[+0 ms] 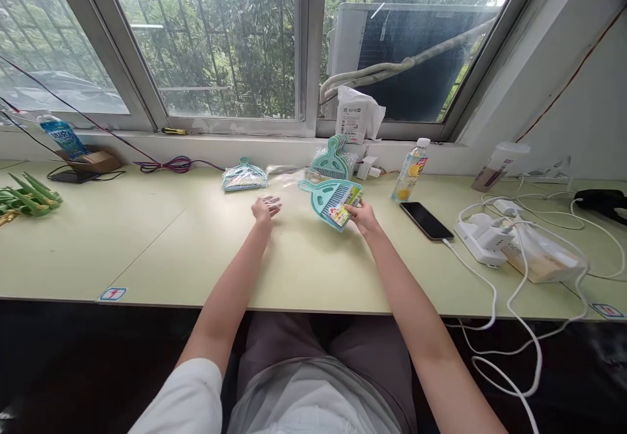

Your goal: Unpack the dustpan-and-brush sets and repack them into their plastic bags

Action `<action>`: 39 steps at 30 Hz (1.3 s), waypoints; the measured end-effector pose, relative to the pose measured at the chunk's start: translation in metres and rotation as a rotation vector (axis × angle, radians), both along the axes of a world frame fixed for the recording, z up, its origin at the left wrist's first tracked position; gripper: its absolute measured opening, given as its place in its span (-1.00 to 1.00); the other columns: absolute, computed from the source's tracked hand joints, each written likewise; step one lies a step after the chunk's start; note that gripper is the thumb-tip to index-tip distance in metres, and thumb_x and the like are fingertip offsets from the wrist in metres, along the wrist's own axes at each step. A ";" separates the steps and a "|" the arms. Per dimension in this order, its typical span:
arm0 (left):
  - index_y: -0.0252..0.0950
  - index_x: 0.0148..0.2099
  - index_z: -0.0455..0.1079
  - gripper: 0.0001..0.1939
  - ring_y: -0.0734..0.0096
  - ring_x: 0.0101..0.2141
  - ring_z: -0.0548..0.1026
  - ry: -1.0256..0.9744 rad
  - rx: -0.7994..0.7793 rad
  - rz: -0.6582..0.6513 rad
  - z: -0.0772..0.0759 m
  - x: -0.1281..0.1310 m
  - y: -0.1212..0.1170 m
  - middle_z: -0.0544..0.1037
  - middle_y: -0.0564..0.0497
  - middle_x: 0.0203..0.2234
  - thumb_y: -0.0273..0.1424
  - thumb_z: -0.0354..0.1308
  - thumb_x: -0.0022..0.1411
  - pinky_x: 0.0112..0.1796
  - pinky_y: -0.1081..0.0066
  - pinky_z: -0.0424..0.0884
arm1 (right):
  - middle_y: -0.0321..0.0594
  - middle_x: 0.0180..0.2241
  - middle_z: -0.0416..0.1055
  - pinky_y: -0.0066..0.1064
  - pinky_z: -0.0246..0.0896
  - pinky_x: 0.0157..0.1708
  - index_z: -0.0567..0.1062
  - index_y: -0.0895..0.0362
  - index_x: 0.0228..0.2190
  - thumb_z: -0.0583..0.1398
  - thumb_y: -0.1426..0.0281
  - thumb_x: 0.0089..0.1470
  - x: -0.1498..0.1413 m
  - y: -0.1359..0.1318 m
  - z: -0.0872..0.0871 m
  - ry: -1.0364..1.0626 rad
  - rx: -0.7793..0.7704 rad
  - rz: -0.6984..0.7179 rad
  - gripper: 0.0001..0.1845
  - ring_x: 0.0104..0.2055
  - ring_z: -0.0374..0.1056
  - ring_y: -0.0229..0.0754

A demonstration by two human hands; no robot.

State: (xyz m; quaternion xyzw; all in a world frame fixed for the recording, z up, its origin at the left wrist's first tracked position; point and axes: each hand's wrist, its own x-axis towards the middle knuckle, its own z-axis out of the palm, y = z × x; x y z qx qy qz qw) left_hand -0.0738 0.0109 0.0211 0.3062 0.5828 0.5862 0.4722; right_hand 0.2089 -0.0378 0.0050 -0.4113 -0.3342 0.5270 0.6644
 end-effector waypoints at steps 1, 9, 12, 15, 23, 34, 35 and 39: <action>-0.36 0.02 0.33 -0.53 0.37 -0.37 0.59 0.036 -0.008 0.074 0.001 -0.012 0.004 0.56 -0.18 -0.26 -0.31 -0.35 0.40 -0.39 0.42 0.49 | -0.26 -0.37 0.54 -0.32 0.52 -0.30 0.40 0.12 -0.32 0.30 0.65 -0.21 0.005 0.002 -0.002 0.035 -0.003 -0.048 -0.63 -0.34 0.50 -0.19; -0.27 -0.34 0.41 -0.87 0.01 -0.14 0.51 0.948 -0.124 0.128 0.006 -0.122 0.010 0.56 -0.18 -0.41 -0.32 0.13 0.17 -0.14 0.06 0.40 | -0.32 -0.42 0.51 -0.37 0.53 -0.38 0.36 0.09 -0.40 0.29 0.71 -0.27 0.023 0.016 -0.017 0.156 -0.069 -0.228 -0.61 -0.35 0.50 -0.21; -0.31 -0.22 0.38 -0.89 -0.14 0.07 0.34 1.195 -0.150 0.297 0.009 -0.129 0.000 0.44 -0.36 -0.08 -0.40 0.10 0.20 0.00 -0.11 0.23 | -0.31 -0.42 0.52 -0.32 0.52 -0.30 0.36 0.09 -0.38 0.27 0.71 -0.25 0.016 0.013 -0.016 0.129 -0.108 -0.214 -0.62 -0.32 0.50 -0.20; -0.27 0.03 0.27 -0.70 -0.11 0.18 0.17 1.211 0.059 0.498 0.024 -0.105 -0.010 0.20 -0.35 0.16 -0.36 0.05 0.25 0.06 -0.09 0.16 | -0.29 -0.39 0.52 -0.32 0.52 -0.27 0.36 0.10 -0.35 0.27 0.69 -0.21 0.005 0.007 -0.014 0.104 -0.097 -0.172 -0.63 -0.33 0.50 -0.21; -0.31 0.04 0.21 -0.59 0.28 -0.31 0.49 0.244 0.156 -0.650 0.023 0.047 -0.036 0.47 -0.16 -0.21 -0.15 -0.22 0.37 -0.35 0.35 0.41 | -0.30 -0.30 0.53 -0.37 0.47 -0.16 0.38 0.07 -0.29 0.29 0.56 -0.11 -0.023 -0.007 0.000 0.062 0.049 0.047 -0.69 -0.24 0.50 -0.25; -0.23 0.00 0.34 -0.67 0.31 -0.28 0.46 0.476 0.170 -0.455 -0.016 0.036 -0.016 0.48 -0.02 -0.32 -0.17 -0.04 0.31 -0.28 0.36 0.38 | -0.11 -0.46 0.55 -0.30 0.30 -0.25 0.48 0.13 -0.53 -0.07 0.09 0.23 0.047 -0.009 0.006 -1.115 -0.427 -0.334 -0.46 -0.39 0.48 -0.10; -0.24 -0.01 0.36 -0.66 0.28 -0.22 0.46 0.547 0.187 -0.435 -0.016 0.033 -0.014 0.50 -0.04 -0.27 -0.19 -0.08 0.33 -0.22 0.34 0.37 | -0.07 -0.42 0.55 -0.28 0.28 -0.21 0.51 0.13 -0.52 -0.04 0.09 0.21 0.055 -0.009 0.004 -1.200 -0.489 -0.350 -0.48 -0.31 0.48 -0.06; -0.29 -0.07 0.40 -0.61 0.21 -0.06 0.42 0.921 0.195 -0.417 -0.019 0.028 -0.012 0.51 -0.13 -0.13 -0.27 -0.23 0.38 -0.08 0.31 0.30 | 0.15 -0.13 0.48 -0.16 0.24 -0.13 0.56 0.21 -0.26 0.12 0.08 0.11 0.070 -0.010 -0.002 -1.448 -0.635 -0.435 -0.54 -0.03 0.39 0.13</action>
